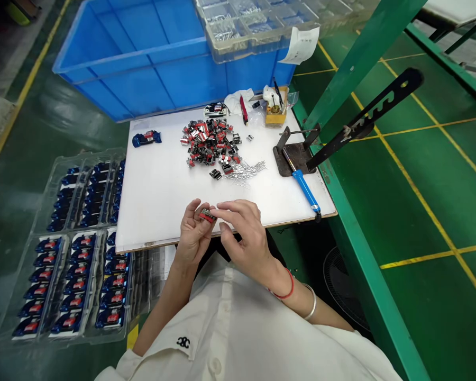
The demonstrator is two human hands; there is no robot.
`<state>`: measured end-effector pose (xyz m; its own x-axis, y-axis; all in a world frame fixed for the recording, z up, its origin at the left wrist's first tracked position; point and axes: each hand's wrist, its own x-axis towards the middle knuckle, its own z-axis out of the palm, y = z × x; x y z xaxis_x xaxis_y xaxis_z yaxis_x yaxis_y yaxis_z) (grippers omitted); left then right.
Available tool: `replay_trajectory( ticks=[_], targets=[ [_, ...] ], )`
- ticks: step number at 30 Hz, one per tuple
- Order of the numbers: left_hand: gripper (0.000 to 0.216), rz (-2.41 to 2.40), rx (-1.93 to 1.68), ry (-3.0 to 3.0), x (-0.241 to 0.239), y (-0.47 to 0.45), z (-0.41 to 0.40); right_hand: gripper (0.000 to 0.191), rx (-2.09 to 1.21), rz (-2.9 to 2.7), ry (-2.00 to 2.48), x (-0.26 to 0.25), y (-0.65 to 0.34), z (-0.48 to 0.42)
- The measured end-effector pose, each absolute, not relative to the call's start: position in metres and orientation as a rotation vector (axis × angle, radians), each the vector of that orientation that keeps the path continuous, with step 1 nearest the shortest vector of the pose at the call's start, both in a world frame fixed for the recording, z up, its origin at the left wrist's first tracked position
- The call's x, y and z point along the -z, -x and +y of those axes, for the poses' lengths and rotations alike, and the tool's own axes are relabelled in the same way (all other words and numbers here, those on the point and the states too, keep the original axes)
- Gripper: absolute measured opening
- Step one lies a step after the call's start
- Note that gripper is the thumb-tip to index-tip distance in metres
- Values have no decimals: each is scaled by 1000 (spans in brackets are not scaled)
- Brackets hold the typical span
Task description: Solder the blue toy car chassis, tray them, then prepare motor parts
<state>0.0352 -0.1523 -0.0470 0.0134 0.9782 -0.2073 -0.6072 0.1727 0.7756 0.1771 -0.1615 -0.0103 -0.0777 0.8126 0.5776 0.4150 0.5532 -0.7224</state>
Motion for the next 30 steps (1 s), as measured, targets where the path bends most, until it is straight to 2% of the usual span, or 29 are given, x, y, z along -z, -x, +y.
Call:
replay_trajectory(
  ticks=[6,12,16,24,30],
  targets=[
    [38,1117,-1284,-1162,39,-36,-160,30,-591,-1713,1123,24,-186,-158],
    [55,1274,-1305,-1774,33,-45,-166,24,-799,-1588,1286,31,-195,-157],
    [66,1337,-1306,-1951,33,-48,-165,23,-873,-1499,1305,37,-195,-156],
    [68,1487,-1197,-2259,31,-57,-161,24,-1156,-1131,1321,43,-192,-152],
    [68,1567,-1304,-2260,29,-66,-156,30,-1215,-971,1284,42,-190,-149]
  ],
)
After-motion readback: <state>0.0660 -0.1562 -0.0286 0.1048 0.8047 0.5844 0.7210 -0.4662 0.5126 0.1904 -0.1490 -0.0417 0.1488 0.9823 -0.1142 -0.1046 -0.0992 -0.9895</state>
